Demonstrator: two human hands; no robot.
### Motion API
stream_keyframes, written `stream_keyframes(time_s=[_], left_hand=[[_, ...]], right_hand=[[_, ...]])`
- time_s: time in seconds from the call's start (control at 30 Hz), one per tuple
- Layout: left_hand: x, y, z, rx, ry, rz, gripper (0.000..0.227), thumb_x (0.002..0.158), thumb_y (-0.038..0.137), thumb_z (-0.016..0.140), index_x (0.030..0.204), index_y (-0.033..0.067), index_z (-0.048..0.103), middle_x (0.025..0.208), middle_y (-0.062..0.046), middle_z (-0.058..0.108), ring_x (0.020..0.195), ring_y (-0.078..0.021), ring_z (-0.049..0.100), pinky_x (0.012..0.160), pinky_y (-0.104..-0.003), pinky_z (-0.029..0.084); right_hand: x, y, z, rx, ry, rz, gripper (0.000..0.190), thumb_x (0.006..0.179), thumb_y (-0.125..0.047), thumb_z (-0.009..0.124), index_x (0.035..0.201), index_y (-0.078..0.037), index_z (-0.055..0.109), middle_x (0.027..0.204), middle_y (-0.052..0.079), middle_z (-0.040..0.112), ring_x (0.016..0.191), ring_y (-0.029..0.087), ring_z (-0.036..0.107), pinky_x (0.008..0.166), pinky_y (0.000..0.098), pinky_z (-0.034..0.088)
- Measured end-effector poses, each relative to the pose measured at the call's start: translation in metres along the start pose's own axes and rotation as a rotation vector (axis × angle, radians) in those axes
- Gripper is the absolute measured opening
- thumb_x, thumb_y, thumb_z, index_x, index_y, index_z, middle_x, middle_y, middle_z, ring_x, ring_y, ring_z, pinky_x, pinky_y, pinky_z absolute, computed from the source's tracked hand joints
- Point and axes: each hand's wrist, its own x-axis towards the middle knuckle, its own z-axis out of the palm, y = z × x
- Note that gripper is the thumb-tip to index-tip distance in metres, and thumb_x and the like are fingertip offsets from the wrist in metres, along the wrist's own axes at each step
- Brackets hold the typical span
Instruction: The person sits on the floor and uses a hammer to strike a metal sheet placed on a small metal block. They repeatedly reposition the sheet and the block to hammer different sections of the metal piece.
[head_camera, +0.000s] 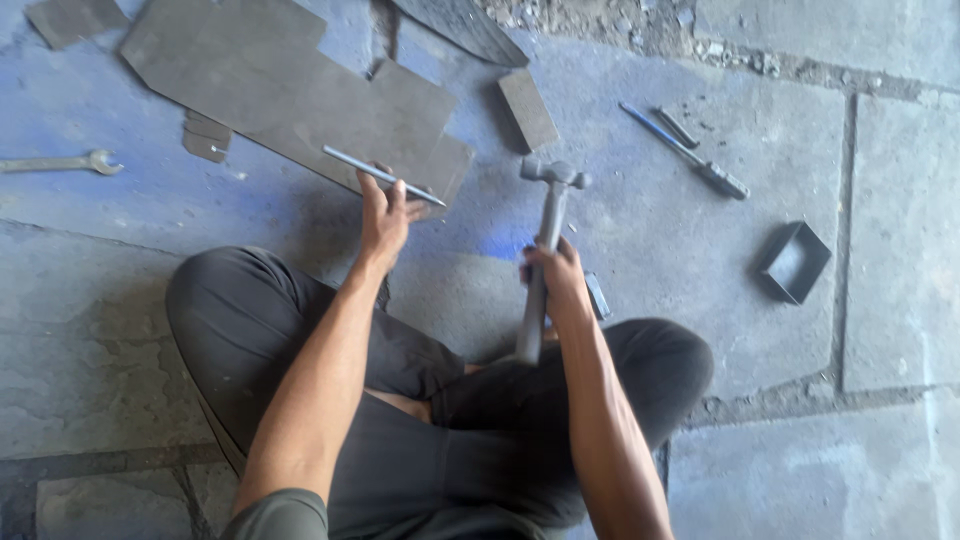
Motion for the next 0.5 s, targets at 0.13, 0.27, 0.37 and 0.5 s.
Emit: stream_keyframes(time_s=[0.13,0.27,0.37,0.5], left_hand=[[0.002,0.003,-0.001,0.073,0.017,-0.011,0.045,0.108,0.008,0.035,0.145,0.0162,0.009,0.129,-0.023,0.045,0.106,-0.0325,0.074,0.087,-0.043,0.063],[0.008,-0.007,0.000,0.343,-0.040,0.247,0.038,0.110,0.011,0.038,0.143,0.0098,0.019,0.108,-0.018,0.063,0.090,-0.0260,0.076,0.070,-0.034,0.064],[0.016,-0.011,0.008,0.819,-0.170,0.497,0.021,0.114,0.013,0.037,0.134,0.0089,0.032,0.086,-0.010,0.065,0.064,-0.0196,0.069,0.048,-0.030,0.055],[0.010,0.004,0.010,1.136,-0.454,0.480,0.006,0.114,0.013,0.037,0.118,0.0128,0.042,0.078,-0.009,0.055,0.050,-0.0183,0.054,0.038,-0.030,0.046]], right_hand=[[-0.086,-0.065,0.024,-0.133,-0.015,-0.130,0.058,0.089,-0.003,0.062,0.143,-0.003,0.041,0.078,0.009,0.064,0.052,0.013,0.057,0.044,0.0281,0.048],[-0.138,-0.102,0.037,-0.404,-0.024,-0.309,0.072,0.093,-0.005,0.060,0.157,-0.008,0.027,0.070,0.007,0.062,0.051,0.013,0.060,0.042,0.0274,0.050],[-0.169,-0.112,0.024,-0.500,-0.055,-0.469,0.080,0.095,-0.006,0.061,0.162,-0.007,0.017,0.078,0.007,0.070,0.056,0.012,0.065,0.045,0.0265,0.053],[-0.185,-0.120,-0.014,-0.623,-0.087,-0.934,0.071,0.104,-0.008,0.062,0.163,-0.014,0.024,0.080,0.007,0.072,0.060,0.011,0.067,0.057,0.0284,0.056]])
